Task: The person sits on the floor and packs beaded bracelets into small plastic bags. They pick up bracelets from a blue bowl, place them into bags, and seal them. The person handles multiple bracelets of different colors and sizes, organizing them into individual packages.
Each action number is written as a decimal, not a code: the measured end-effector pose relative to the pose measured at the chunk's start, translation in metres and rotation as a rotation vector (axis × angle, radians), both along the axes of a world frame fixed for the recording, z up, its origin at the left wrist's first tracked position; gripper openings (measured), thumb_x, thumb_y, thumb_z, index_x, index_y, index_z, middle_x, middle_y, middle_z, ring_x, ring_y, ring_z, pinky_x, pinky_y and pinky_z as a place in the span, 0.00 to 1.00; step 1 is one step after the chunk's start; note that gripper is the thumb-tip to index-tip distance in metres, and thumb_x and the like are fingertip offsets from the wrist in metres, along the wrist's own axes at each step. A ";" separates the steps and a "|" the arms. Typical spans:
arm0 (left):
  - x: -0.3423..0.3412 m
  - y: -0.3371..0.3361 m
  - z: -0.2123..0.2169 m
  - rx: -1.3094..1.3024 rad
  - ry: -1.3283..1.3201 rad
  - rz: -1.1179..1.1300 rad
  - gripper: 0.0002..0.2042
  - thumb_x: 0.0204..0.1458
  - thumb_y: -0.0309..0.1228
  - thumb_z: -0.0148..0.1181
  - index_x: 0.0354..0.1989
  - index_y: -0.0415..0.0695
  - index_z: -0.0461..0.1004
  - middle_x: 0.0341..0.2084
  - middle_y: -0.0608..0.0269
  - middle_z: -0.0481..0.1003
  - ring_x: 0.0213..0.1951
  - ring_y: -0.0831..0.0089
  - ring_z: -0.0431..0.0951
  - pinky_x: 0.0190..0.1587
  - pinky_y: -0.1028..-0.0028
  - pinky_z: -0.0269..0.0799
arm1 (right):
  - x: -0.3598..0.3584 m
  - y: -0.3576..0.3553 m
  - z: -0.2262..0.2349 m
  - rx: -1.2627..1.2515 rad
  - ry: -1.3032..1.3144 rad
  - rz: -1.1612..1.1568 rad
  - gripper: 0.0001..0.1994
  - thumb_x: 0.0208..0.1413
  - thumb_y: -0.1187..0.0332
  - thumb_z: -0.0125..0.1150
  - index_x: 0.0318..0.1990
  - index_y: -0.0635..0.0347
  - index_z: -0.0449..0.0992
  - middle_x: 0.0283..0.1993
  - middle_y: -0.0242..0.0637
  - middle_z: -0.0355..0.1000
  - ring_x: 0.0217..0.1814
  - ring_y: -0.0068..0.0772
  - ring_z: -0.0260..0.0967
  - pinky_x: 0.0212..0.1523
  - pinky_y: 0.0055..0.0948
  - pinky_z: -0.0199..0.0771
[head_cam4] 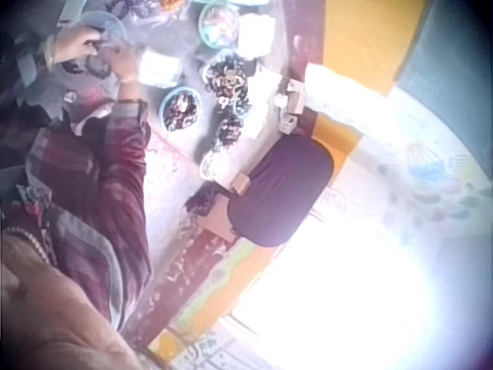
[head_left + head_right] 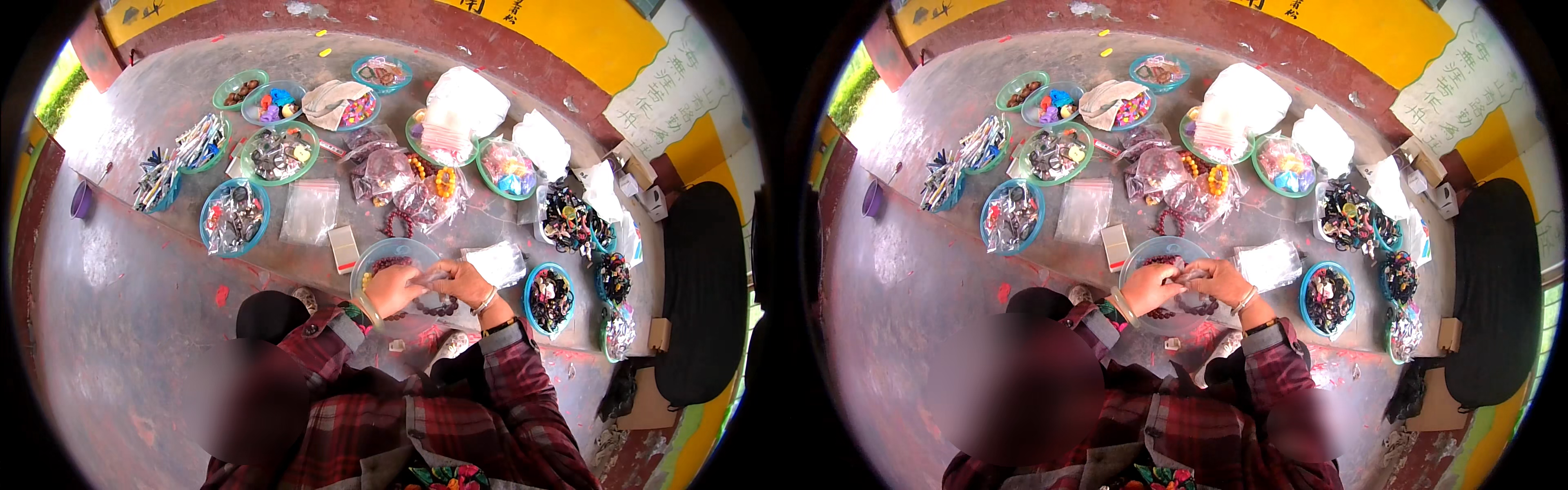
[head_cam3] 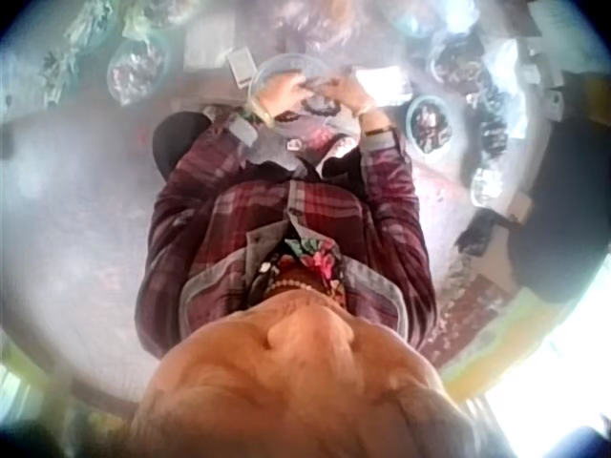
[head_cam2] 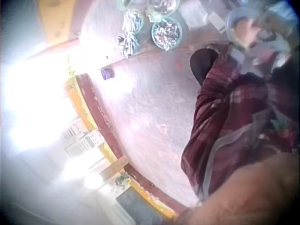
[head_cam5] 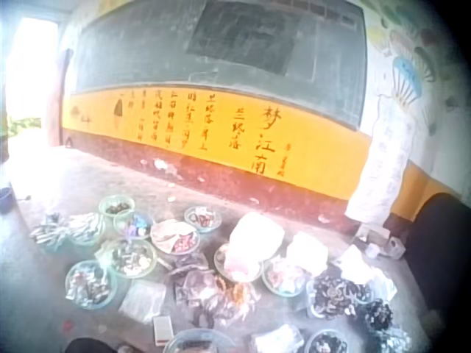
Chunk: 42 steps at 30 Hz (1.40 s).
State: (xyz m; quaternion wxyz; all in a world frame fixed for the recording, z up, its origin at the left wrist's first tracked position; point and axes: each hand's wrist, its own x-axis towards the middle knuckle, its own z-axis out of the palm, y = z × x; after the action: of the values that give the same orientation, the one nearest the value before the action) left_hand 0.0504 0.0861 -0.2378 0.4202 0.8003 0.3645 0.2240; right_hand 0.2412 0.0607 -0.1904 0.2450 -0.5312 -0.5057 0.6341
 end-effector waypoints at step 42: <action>0.002 0.005 0.008 -0.539 -0.624 0.344 0.06 0.55 0.29 0.51 0.33 0.39 0.66 0.21 0.67 0.71 0.23 0.81 0.74 0.25 0.83 0.71 | 0.006 0.013 -0.034 0.439 -0.058 -0.308 0.08 0.50 0.70 0.60 0.36 0.64 0.75 0.26 0.33 0.72 0.28 0.20 0.68 0.31 0.21 0.67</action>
State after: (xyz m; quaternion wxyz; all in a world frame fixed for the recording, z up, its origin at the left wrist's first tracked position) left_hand 0.0527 0.0913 -0.2302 0.6603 0.4838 0.3936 0.4184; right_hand 0.2473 0.0737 -0.2242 0.4334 -0.5540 -0.5509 0.4491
